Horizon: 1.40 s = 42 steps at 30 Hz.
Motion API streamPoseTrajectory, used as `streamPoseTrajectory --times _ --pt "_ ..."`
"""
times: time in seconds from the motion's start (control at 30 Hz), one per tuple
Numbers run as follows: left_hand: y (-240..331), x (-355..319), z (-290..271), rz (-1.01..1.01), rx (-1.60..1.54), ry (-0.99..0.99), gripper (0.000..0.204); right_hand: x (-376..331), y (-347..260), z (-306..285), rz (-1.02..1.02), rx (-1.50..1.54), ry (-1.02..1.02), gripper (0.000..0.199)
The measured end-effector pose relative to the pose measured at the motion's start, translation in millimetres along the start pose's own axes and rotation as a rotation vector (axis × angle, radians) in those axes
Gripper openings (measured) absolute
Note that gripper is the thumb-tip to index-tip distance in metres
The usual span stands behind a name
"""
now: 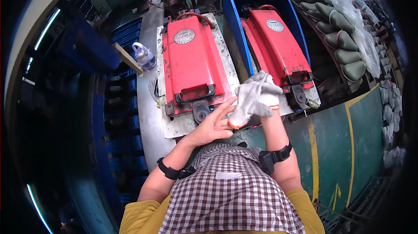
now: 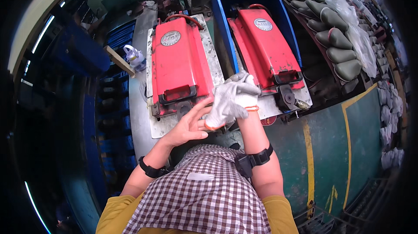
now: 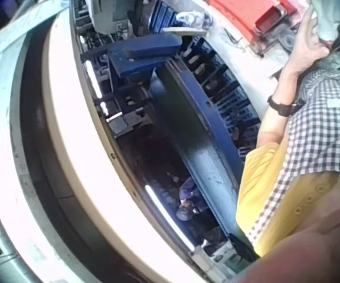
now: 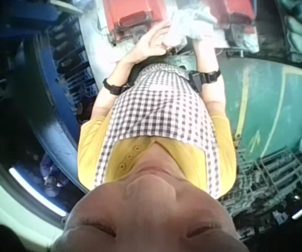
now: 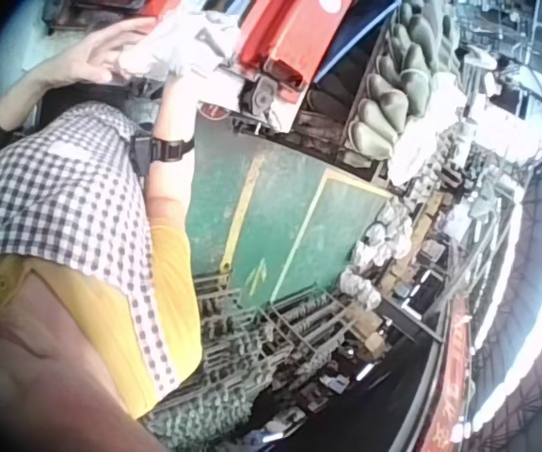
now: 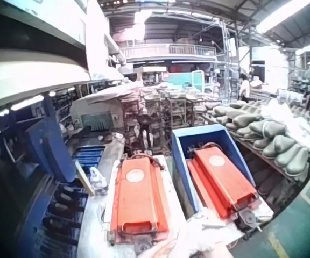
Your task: Pressing outsoles onto shoe uppers using a pneumatic pressing machine in a shoe factory.
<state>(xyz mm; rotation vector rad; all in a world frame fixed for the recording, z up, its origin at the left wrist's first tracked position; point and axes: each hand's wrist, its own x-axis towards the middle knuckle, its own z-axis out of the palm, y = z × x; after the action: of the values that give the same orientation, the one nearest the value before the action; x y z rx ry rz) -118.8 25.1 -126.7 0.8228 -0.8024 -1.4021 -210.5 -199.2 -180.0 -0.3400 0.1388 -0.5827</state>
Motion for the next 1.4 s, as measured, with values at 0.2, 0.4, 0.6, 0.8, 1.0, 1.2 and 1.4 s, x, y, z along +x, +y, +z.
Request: streamPoseTrajectory --times 0.2,0.4,0.6,0.8,1.0,1.2,1.4 --pt "-32 -12 -10 0.121 0.202 0.333 0.071 17 34 -97 0.073 0.321 0.139 0.020" --pt "-10 -27 -24 0.381 0.449 0.974 0.009 -23 55 31 -0.032 -0.725 0.501 0.028" --pt "25 -26 -8 0.440 0.171 0.981 0.006 -55 47 111 -0.102 -1.190 0.025 0.035" --pt "7 -29 -21 0.477 0.277 0.863 0.013 -54 62 122 0.003 -1.550 -0.151 0.028" --pt "44 -38 7 0.458 -0.605 0.550 0.039 -32 49 74 0.368 -0.469 0.033 0.016" --pt "16 -35 -52 0.588 1.339 1.086 0.026 -57 79 112 -0.303 -1.374 -0.367 0.018" --pt "25 -53 -75 0.236 -0.293 0.497 0.015 -45 83 129 -0.718 -1.814 -0.744 0.027"
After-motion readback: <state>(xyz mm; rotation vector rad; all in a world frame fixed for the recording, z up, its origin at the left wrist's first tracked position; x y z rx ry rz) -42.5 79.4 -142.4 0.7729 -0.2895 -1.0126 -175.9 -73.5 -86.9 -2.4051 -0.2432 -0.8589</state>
